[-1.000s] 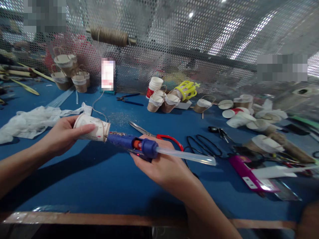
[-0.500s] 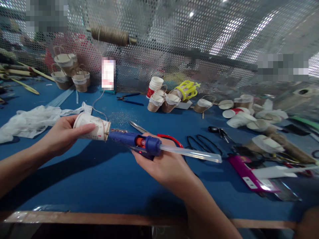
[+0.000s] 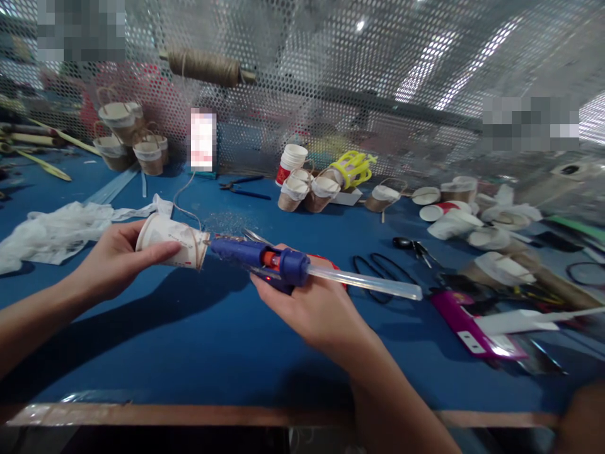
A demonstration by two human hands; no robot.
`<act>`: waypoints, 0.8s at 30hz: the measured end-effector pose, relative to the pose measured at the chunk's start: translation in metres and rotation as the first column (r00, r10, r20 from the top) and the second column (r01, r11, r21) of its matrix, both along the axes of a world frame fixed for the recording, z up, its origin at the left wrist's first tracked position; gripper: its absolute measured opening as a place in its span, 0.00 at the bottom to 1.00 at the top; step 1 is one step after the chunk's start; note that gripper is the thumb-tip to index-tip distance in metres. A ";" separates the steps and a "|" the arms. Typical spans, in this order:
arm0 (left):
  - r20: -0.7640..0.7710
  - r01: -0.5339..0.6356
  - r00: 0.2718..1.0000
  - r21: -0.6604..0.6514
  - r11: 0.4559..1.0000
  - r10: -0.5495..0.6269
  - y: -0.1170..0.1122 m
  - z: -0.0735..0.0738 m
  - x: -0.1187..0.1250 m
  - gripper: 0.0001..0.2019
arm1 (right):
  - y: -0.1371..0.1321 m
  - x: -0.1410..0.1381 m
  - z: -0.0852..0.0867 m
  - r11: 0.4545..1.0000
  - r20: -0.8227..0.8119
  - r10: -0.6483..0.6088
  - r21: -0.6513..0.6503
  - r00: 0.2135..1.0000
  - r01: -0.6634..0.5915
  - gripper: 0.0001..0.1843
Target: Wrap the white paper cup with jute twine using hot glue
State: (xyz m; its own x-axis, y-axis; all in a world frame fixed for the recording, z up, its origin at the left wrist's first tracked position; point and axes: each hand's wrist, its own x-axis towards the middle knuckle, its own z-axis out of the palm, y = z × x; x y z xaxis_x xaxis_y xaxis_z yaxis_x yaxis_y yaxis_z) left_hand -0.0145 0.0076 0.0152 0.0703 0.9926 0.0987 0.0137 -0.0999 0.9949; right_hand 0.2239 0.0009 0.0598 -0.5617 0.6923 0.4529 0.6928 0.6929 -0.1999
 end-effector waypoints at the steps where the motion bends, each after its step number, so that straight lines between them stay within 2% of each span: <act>1: -0.021 -0.003 1.000 0.011 1.000 0.003 -0.001 0.001 0.000 0.09 | 0.000 -0.001 0.001 1.000 -0.022 -0.005 -0.026 1.000 0.005 0.14; 5: -0.107 0.000 0.994 0.059 0.998 0.007 -0.003 0.003 0.002 0.09 | 0.002 -0.005 -0.001 0.993 -0.120 -0.060 -0.103 0.991 0.048 0.12; 9: -0.185 0.017 0.983 0.110 0.994 0.003 -0.005 0.004 0.002 0.10 | 0.004 -0.002 -0.009 0.992 -0.113 -0.104 -0.089 0.988 0.094 0.13; 12: -0.216 0.028 0.976 0.140 0.990 0.003 -0.006 0.004 0.002 0.10 | 0.008 0.001 -0.013 0.969 -0.127 -0.154 -0.212 0.980 0.125 0.13; 15: -0.180 0.019 0.984 0.132 0.991 0.005 -0.004 0.001 0.001 0.11 | 0.015 0.003 -0.013 0.876 -0.238 -0.286 -0.457 0.928 0.153 0.13; 16: -0.153 0.015 0.988 0.121 0.993 0.004 -0.003 0.000 0.000 0.11 | 0.020 0.003 -0.013 0.854 -0.274 -0.323 -0.496 0.906 0.155 0.14; 18: -0.101 0.007 0.995 0.090 0.996 0.002 0.000 -0.002 -0.001 0.11 | 0.033 0.005 -0.014 0.847 -0.313 -0.397 -0.486 0.863 0.214 0.15; 19: -0.082 0.002 0.997 0.075 0.997 0.004 0.001 -0.003 -0.001 0.11 | 0.041 0.006 -0.015 0.842 -0.299 -0.456 -0.450 0.838 0.298 0.15; 21: -0.058 -0.001 0.998 0.051 0.999 0.004 0.003 -0.003 -0.001 0.12 | 0.059 0.010 -0.018 0.762 -0.169 -0.585 -0.451 0.793 0.466 0.14; 24: -0.053 0.026 0.998 0.025 0.999 -0.025 0.002 -0.001 0.000 0.12 | 0.086 0.019 -0.029 0.673 -0.047 -0.648 -0.502 0.760 0.543 0.19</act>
State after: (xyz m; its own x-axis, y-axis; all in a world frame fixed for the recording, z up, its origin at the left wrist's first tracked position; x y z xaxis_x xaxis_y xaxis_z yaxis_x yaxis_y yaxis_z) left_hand -0.0148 0.0097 0.0146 0.1012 0.9876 0.1199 0.0634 -0.1267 0.9899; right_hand 0.2426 0.0870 0.0310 0.1107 0.9913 0.0706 0.8315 -0.0535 -0.5529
